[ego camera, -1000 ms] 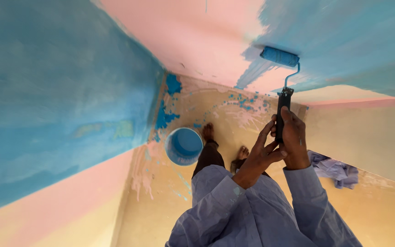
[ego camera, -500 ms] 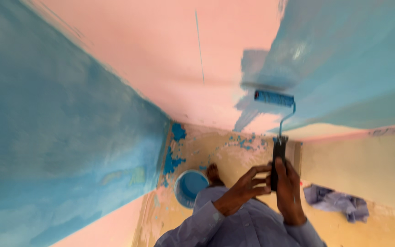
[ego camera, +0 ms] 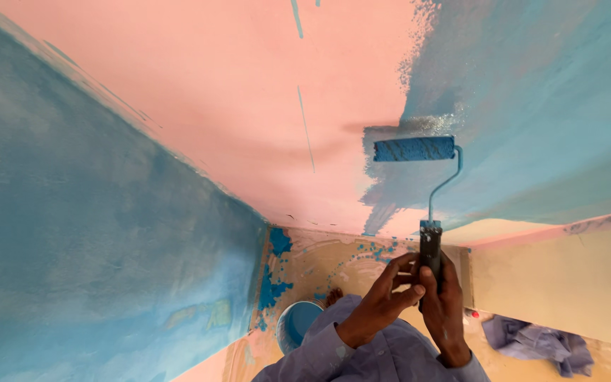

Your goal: The person paints the pink ceiling and upper walls of a room blue using a paint roller. They roll paint across the ceiling in overlapping strokes, then sit on the floor, dip the roller into a bucket of blue paint, and continue painting the wall above them.

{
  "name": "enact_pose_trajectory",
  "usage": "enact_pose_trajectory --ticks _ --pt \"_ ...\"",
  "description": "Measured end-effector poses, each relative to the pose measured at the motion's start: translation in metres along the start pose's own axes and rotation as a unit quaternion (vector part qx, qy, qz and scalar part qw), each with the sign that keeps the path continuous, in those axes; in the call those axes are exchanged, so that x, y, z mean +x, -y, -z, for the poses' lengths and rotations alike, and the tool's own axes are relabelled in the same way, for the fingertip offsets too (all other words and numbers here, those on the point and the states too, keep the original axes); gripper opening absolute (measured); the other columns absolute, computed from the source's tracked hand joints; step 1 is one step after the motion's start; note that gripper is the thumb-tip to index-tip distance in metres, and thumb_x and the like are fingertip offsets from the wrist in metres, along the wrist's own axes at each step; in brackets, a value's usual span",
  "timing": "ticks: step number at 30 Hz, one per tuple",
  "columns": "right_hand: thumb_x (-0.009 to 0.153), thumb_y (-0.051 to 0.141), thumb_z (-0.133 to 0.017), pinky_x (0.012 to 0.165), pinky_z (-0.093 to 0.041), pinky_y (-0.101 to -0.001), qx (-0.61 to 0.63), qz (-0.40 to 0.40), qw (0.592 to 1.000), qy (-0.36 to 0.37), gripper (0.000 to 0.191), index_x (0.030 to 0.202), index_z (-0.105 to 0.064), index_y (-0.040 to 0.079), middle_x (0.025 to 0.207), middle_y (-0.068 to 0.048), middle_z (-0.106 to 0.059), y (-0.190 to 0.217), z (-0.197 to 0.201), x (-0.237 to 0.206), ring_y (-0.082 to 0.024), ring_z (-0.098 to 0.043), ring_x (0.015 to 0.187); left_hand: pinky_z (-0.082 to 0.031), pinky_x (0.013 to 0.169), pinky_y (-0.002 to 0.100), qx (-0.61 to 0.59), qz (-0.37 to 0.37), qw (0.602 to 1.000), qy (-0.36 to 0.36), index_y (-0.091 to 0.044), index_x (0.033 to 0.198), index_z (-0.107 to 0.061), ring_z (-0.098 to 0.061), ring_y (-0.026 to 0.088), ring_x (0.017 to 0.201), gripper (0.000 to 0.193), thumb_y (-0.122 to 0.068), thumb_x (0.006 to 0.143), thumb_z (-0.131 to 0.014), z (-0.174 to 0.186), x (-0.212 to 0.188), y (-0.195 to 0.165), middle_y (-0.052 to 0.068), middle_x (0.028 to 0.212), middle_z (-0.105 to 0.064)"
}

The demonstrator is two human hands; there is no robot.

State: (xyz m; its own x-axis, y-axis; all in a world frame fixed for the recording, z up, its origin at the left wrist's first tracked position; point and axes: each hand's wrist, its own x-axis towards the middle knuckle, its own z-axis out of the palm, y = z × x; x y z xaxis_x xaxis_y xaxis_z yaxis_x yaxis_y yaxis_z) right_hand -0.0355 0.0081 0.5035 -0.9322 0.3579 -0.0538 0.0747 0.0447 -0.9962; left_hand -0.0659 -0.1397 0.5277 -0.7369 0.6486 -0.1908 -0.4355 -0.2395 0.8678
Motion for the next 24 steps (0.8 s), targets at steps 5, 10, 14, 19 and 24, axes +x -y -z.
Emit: enact_pose_trajectory --ticks 5,10,14,19,24 --pt "0.106 0.025 -0.048 0.056 -0.050 -0.0263 0.038 0.025 0.998 0.042 0.042 0.141 -0.046 0.001 0.093 -0.005 -0.061 -0.028 -0.022 0.027 -0.010 -0.059 0.072 -0.050 0.113 0.046 0.038 -0.047 0.997 -0.052 -0.016 0.162 -0.030 -0.043 0.028 0.144 0.071 -0.029 0.101 -0.063 0.011 0.006 -0.001 0.006 0.152 -0.036" --pt "0.105 0.033 -0.047 0.049 -0.047 -0.0286 0.113 -0.004 0.991 0.075 0.047 0.139 -0.039 0.002 0.088 -0.004 -0.054 -0.051 -0.042 0.041 -0.011 -0.054 0.066 -0.050 0.113 0.044 0.072 -0.079 0.989 -0.101 -0.015 0.163 -0.031 -0.046 0.028 0.144 0.071 -0.022 0.101 -0.065 0.023 0.016 0.014 0.008 0.148 -0.038" --pt "0.106 0.036 -0.047 0.047 -0.045 -0.0275 0.056 0.039 0.994 0.087 0.050 0.141 -0.036 0.001 0.084 -0.003 -0.052 -0.044 -0.046 0.049 -0.010 -0.050 0.062 -0.050 0.113 0.045 0.104 -0.110 0.980 -0.128 -0.014 0.162 -0.032 -0.047 0.027 0.140 0.071 -0.018 0.099 -0.064 0.020 0.022 0.017 0.009 0.145 -0.039" --pt "0.109 0.040 -0.042 0.044 -0.043 -0.0260 0.011 0.161 0.981 0.110 0.050 0.141 -0.037 0.003 0.073 -0.001 -0.051 0.003 -0.048 0.065 -0.007 -0.049 0.055 -0.049 0.093 0.037 0.213 -0.225 0.938 -0.158 -0.009 0.165 -0.032 -0.050 0.022 0.114 0.069 -0.020 0.104 -0.063 0.009 0.025 -0.012 0.012 0.135 -0.046" --pt "0.111 0.043 -0.042 0.045 -0.040 -0.0250 0.053 0.235 0.962 0.126 0.053 0.145 -0.035 0.004 0.074 0.000 -0.049 0.058 -0.061 0.083 -0.006 -0.045 0.054 -0.047 0.084 0.033 0.278 -0.309 0.893 -0.176 -0.007 0.166 -0.033 -0.052 0.018 0.103 0.066 -0.022 0.107 -0.061 0.000 0.031 -0.057 0.012 0.131 -0.048"
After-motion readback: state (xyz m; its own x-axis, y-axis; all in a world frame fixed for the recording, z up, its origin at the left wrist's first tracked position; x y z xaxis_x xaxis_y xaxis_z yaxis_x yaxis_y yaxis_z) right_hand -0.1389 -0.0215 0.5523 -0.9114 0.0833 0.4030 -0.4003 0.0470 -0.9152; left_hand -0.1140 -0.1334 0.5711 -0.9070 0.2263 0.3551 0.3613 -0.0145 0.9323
